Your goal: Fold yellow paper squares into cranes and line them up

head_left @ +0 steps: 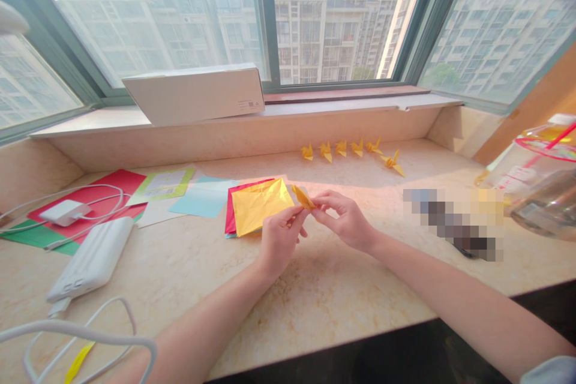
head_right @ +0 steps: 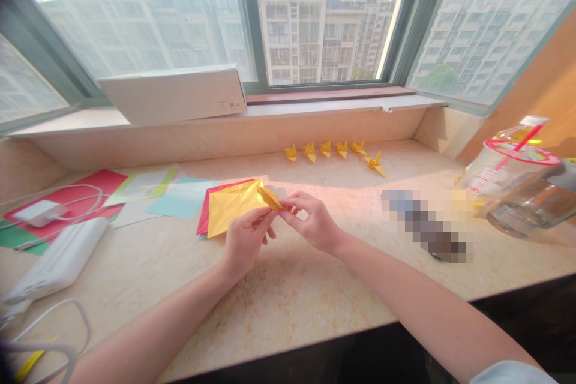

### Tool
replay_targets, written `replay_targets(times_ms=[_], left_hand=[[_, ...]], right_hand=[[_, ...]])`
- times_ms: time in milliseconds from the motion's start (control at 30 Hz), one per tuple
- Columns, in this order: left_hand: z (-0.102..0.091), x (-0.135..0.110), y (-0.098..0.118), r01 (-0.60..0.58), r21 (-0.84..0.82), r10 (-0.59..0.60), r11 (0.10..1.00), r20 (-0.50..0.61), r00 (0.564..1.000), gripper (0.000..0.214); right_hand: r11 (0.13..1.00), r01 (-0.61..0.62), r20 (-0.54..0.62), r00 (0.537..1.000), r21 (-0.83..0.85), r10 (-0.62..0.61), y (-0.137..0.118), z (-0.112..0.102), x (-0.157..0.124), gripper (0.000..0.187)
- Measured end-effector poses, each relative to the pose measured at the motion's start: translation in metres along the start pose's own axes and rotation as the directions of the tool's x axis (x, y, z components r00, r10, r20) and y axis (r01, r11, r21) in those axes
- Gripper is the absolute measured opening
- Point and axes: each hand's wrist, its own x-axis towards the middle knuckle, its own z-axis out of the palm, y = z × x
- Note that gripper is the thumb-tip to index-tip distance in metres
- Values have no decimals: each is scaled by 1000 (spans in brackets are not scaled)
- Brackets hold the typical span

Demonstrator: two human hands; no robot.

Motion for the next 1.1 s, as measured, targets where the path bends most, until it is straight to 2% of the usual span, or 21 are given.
replay_targets(times_ms=[500, 833, 967, 1100], left_hand=[[0, -1, -2, -92, 72, 89, 993, 45, 995, 29], [0, 0, -2, -104, 66, 103, 992, 22, 994, 24], [1, -1, -2, -124, 88, 124, 988, 6, 992, 21], [2, -1, -1, -92, 81, 93, 992, 0, 996, 21]], right_hand=[[999, 9, 19, 1000, -35, -8, 1, 0, 0, 19], [995, 26, 54, 998, -97, -21, -1, 1, -1, 21], [990, 58, 69, 996, -132, -49, -2, 0, -2, 25], [983, 86, 71, 995, -161, -76, -2, 1, -3, 34]])
